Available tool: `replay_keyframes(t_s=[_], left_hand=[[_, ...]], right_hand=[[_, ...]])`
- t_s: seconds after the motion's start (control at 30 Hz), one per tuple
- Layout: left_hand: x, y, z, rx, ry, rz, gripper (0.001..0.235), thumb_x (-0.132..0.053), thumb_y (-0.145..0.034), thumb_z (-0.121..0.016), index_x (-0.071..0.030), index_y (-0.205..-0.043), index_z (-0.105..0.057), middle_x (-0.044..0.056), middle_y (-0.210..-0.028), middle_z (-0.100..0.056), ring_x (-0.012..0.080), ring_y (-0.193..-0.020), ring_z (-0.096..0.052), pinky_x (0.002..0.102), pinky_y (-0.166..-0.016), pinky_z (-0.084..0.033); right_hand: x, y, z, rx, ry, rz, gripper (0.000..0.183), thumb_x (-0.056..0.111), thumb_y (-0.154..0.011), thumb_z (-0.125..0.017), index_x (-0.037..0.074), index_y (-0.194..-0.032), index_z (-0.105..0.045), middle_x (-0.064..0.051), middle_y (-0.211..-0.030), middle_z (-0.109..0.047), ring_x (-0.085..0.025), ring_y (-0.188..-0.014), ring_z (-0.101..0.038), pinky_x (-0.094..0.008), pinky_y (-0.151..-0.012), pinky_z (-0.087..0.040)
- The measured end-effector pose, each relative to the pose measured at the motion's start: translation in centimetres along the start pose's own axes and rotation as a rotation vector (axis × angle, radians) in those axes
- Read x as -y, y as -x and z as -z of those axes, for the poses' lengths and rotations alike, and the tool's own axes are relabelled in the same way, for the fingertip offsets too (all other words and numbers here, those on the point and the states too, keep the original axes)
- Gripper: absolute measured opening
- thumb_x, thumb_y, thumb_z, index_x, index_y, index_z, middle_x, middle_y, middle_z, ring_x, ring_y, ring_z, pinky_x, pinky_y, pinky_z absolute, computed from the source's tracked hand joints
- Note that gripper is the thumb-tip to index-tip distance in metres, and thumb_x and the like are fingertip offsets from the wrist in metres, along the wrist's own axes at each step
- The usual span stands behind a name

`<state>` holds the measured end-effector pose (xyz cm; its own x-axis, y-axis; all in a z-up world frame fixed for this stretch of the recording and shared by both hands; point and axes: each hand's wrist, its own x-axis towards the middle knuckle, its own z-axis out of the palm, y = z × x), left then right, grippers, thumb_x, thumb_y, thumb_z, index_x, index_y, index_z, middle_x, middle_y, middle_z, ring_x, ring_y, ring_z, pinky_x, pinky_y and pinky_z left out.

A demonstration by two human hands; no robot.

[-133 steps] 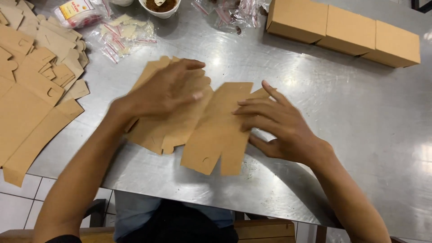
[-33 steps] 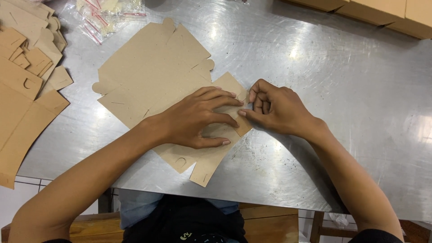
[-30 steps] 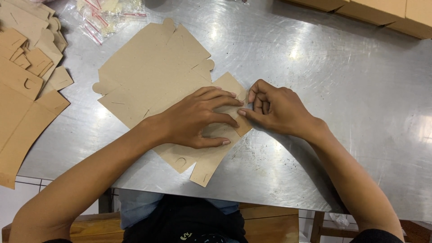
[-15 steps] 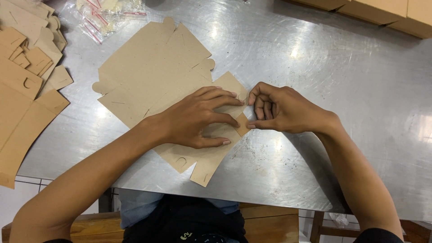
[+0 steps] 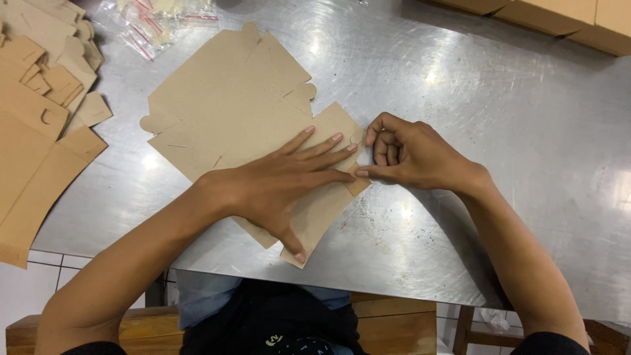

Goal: Assembling a cardboard box by folding along creases and tucking in tabs on a stainless steel table.

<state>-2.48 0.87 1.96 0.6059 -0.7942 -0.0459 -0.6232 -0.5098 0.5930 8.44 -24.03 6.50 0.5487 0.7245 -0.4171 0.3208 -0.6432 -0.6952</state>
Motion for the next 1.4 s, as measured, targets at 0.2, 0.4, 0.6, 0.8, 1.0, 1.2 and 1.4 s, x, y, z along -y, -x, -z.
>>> replay_keyframes(t_s=[0.2, 0.4, 0.6, 0.8, 1.0, 1.2, 1.4], left_hand=[[-0.6, 0.4, 0.1, 0.195, -0.043, 0.012, 0.183, -0.086, -0.04, -0.101, -0.009, -0.165, 0.007, 0.028, -0.167, 0.025, 0.0378, -0.149, 0.038, 0.061, -0.111, 0.03], [-0.7, 0.5, -0.1, 0.212, -0.078, 0.04, 0.177, -0.069, -0.045, -0.112, -0.012, -0.166, 0.004, 0.027, -0.167, 0.025, 0.0386, -0.151, 0.034, 0.06, -0.115, 0.026], [-0.4, 0.5, 0.0, 0.18, -0.024, 0.035, 0.162, -0.067, -0.056, -0.104, -0.014, -0.166, 0.002, 0.026, -0.17, 0.018, 0.0375, -0.155, 0.027, 0.058, -0.118, 0.023], [-0.2, 0.9, 0.0, 0.144, 0.012, 0.021, 0.159, -0.07, -0.056, -0.101, -0.015, -0.167, 0.0, 0.024, -0.171, 0.015, 0.0347, -0.156, 0.026, 0.057, -0.119, 0.022], [-0.7, 0.9, 1.2, 0.166, 0.135, 0.058, 0.132, -0.077, -0.071, -0.076, -0.016, -0.166, -0.01, 0.021, -0.172, 0.013, 0.0325, -0.156, 0.024, 0.054, -0.119, 0.023], [-1.1, 1.1, 1.5, 0.068, 0.176, 0.022, 0.102, -0.069, -0.089, -0.062, -0.013, -0.164, -0.022, 0.02, -0.172, 0.003, 0.0341, -0.158, 0.012, 0.056, -0.121, 0.016], [-1.0, 0.7, 0.1, 0.002, 0.085, 0.023, 0.107, -0.066, -0.099, -0.053, 0.004, -0.162, -0.002, 0.028, -0.171, -0.002, 0.0407, -0.158, 0.004, 0.056, -0.123, 0.014]], right_hand=[[-1.1, -0.5, -1.2, -0.117, 0.1, 0.017, 0.036, 0.032, -0.086, -0.087, 0.017, -0.105, -0.06, 0.006, -0.057, -0.055, -0.007, -0.053, -0.049, -0.025, -0.055, -0.041], [-1.2, -0.7, -1.1, -0.113, 0.101, 0.015, 0.036, 0.033, -0.085, -0.088, 0.018, -0.103, -0.06, 0.006, -0.064, -0.065, -0.006, -0.055, -0.055, -0.024, -0.056, -0.045], [1.0, 0.0, 0.3, 0.035, -0.012, -0.057, 0.039, 0.023, -0.082, -0.089, 0.013, -0.108, -0.062, -0.001, -0.068, -0.068, -0.011, -0.06, -0.062, -0.024, -0.061, -0.052], [0.9, 0.3, 0.5, 0.071, -0.03, -0.045, 0.047, 0.021, -0.079, -0.09, 0.013, -0.116, -0.063, -0.002, -0.076, -0.071, -0.011, -0.067, -0.067, -0.023, -0.064, -0.056], [0.6, 2.4, -0.4, -0.083, 0.145, 0.133, 0.043, 0.023, -0.086, -0.082, 0.016, -0.125, -0.065, 0.001, -0.095, -0.07, -0.012, -0.083, -0.067, -0.027, -0.074, -0.057], [1.5, 2.5, -3.2, -0.199, 0.13, 0.493, 0.052, 0.039, -0.088, -0.076, 0.019, -0.134, -0.059, -0.014, -0.151, -0.048, -0.031, -0.142, -0.046, -0.058, -0.121, -0.038], [2.7, 2.5, -6.1, -0.097, 0.082, 0.54, 0.102, 0.045, -0.087, -0.081, 0.015, -0.163, -0.021, -0.023, -0.168, -0.017, -0.046, -0.164, -0.01, -0.076, -0.128, 0.005]])
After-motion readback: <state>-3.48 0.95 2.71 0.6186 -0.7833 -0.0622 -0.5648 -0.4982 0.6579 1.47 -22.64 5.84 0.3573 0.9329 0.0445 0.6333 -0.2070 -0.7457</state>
